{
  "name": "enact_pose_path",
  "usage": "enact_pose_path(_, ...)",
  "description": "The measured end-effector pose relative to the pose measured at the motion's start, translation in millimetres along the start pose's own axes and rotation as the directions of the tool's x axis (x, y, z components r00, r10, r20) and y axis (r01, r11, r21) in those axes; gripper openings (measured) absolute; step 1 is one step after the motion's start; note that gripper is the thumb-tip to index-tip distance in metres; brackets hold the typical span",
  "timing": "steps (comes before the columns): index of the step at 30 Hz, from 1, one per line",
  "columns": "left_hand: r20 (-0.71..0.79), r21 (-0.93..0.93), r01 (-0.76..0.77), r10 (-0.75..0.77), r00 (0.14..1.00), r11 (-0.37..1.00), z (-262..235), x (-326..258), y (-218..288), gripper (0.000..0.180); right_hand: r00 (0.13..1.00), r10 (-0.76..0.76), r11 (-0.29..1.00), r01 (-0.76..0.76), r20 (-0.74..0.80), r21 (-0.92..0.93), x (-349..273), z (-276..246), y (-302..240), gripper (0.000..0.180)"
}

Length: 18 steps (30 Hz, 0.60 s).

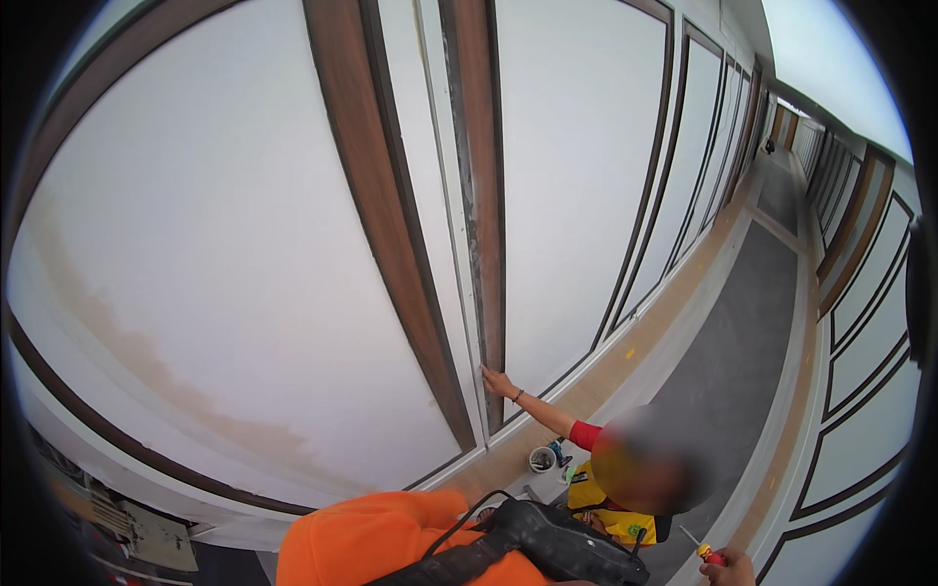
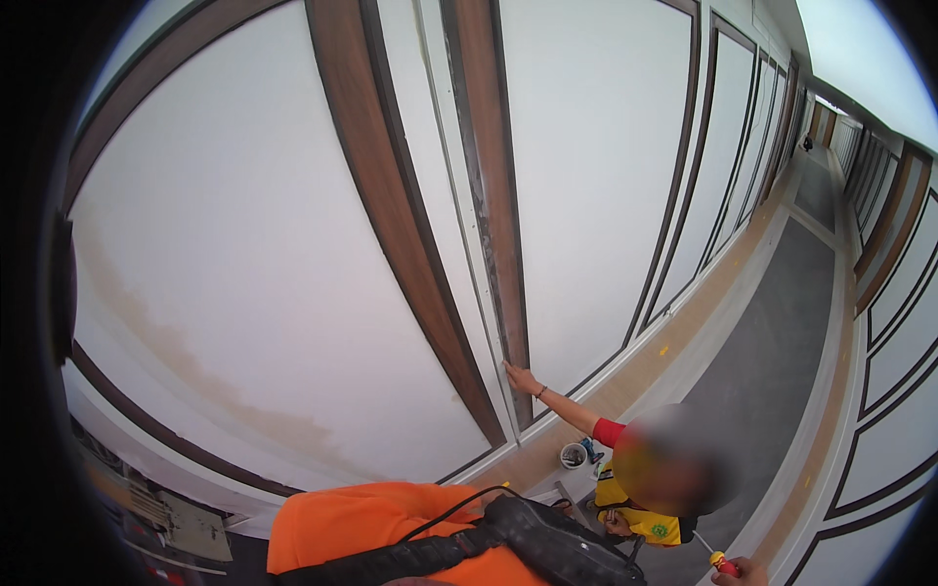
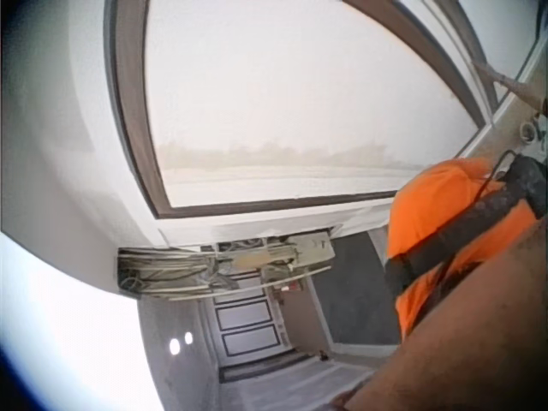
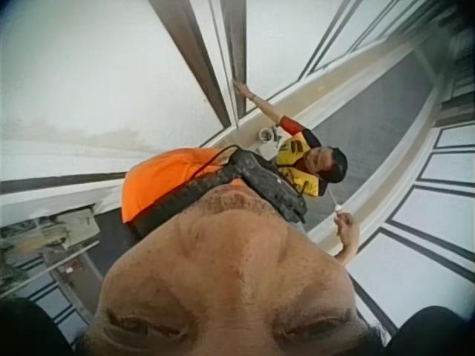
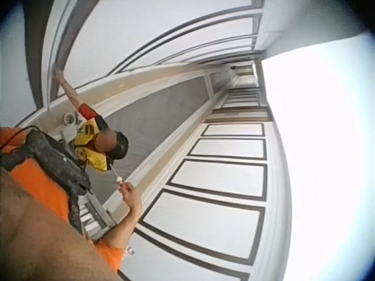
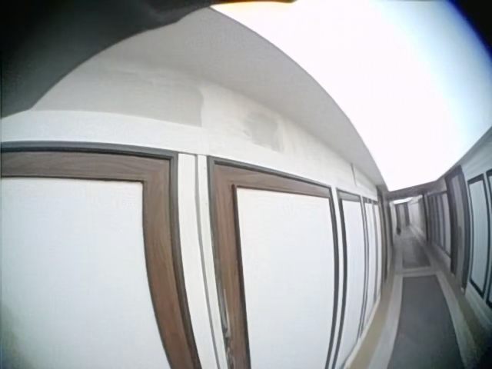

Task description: The person uses a screwdriver to fasten screws into a door frame. They repeatedly position screws and turn the screwdriver to secure the frame to the wall.

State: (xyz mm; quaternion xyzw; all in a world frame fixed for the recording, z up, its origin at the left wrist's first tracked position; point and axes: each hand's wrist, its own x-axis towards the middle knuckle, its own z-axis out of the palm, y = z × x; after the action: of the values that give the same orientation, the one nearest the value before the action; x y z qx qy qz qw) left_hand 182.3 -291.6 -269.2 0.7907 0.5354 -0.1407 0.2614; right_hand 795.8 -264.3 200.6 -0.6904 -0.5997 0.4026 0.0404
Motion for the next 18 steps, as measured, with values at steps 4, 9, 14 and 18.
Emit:
enact_pose_path(4, -0.013, -0.277, 0.107, -0.115, 0.993, 0.955, 9.0, 10.8, 8.8, 0.030, 0.998, 0.043, 0.999, -0.042, 0.046, -0.008, 4.7, 0.7, 5.9, 0.025)
enact_pose_path(9, -0.063, -0.340, 0.090, -0.118, 0.991, 0.936, 41.7, 7.8, 9.7, 0.029, 0.997, 0.070, 0.993, -0.066, -0.041, 0.095, -0.9, 3.5, -3.9, 0.027)
enact_pose_path(14, 0.014, 0.168, -0.044, 0.042, 0.999, 0.985, 52.4, 1.3, -5.4, 0.030, 0.994, 0.100, 0.995, -0.098, -0.040, 0.036, -11.9, 4.4, -22.7, 0.029)
enact_pose_path(18, -0.013, -0.158, 0.095, -0.098, 0.995, 0.983, 37.4, -9.0, -1.4, 0.032, 0.991, 0.131, 0.991, -0.130, -0.033, 0.039, -15.3, 5.2, -31.7, 0.029)
